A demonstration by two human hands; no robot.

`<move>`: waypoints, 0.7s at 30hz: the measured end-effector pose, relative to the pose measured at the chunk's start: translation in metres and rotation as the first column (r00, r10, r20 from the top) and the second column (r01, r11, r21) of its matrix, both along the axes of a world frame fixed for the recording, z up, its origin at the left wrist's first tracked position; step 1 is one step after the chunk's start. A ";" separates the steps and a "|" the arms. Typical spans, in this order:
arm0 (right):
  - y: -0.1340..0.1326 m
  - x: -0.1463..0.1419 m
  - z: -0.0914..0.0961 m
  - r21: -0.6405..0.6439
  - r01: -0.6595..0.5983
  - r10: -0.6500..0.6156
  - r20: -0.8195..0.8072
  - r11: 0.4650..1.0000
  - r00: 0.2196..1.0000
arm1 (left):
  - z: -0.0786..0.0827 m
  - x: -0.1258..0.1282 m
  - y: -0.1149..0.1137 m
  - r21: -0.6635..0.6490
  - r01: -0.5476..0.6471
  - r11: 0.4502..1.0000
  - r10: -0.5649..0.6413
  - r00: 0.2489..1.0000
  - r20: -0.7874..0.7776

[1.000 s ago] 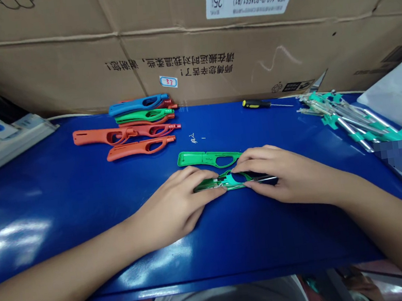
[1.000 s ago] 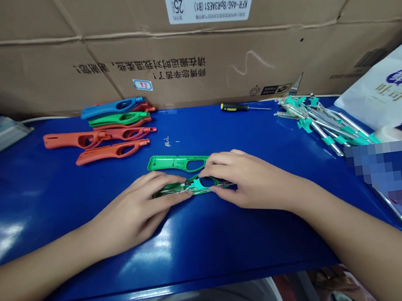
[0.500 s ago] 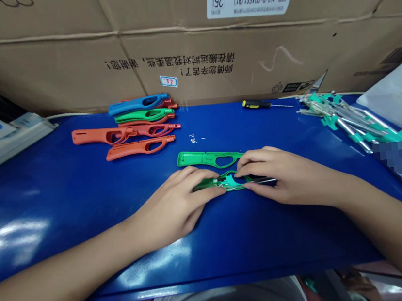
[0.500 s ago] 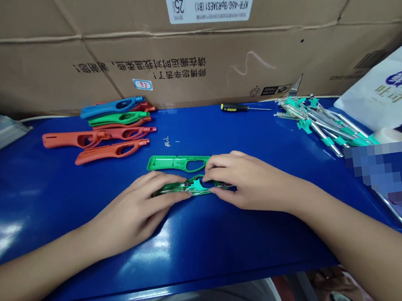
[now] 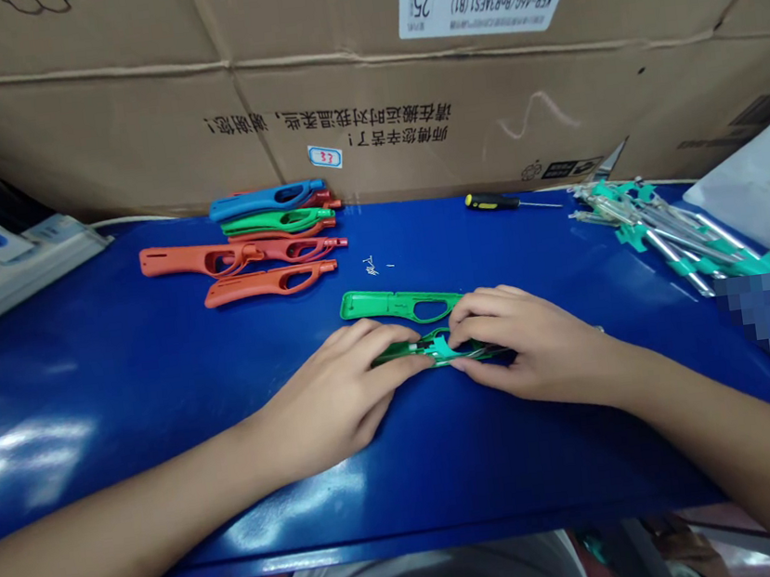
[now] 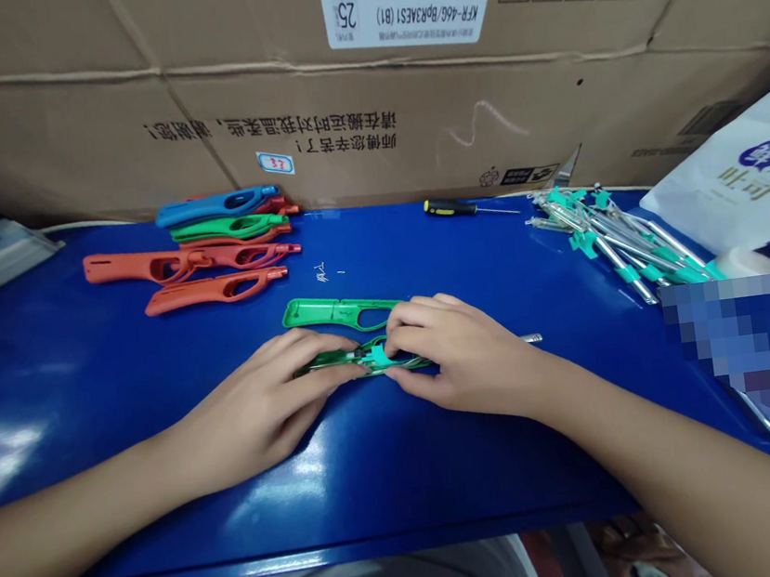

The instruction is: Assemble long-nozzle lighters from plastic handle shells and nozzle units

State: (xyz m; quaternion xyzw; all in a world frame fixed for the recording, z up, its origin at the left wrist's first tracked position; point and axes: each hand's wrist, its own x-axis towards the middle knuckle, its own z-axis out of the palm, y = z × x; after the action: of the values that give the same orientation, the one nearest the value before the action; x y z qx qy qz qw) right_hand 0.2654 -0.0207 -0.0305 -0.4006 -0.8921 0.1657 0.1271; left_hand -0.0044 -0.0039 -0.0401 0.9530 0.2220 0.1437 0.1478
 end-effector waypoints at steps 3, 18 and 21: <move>0.000 0.000 0.000 -0.002 -0.001 0.001 -0.009 1.000 1.000 | 0.000 0.000 0.000 0.002 -0.001 1.000 0.001 1.000 -0.007; 0.022 0.019 -0.001 0.187 0.222 -0.183 -0.205 0.957 0.962 | 0.015 -0.007 0.012 0.056 -0.100 0.993 0.098 0.995 0.027; 0.024 0.023 0.000 0.218 0.128 -0.116 -0.066 0.968 0.991 | 0.016 -0.007 0.013 0.043 -0.071 0.997 0.071 0.998 0.000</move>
State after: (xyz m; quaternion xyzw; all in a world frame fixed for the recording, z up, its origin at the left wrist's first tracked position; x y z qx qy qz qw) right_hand 0.2883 0.0030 -0.0307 -0.4336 -0.8750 0.0675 0.2044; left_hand -0.0117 0.0086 -0.0242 0.9476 0.2525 0.1531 0.1218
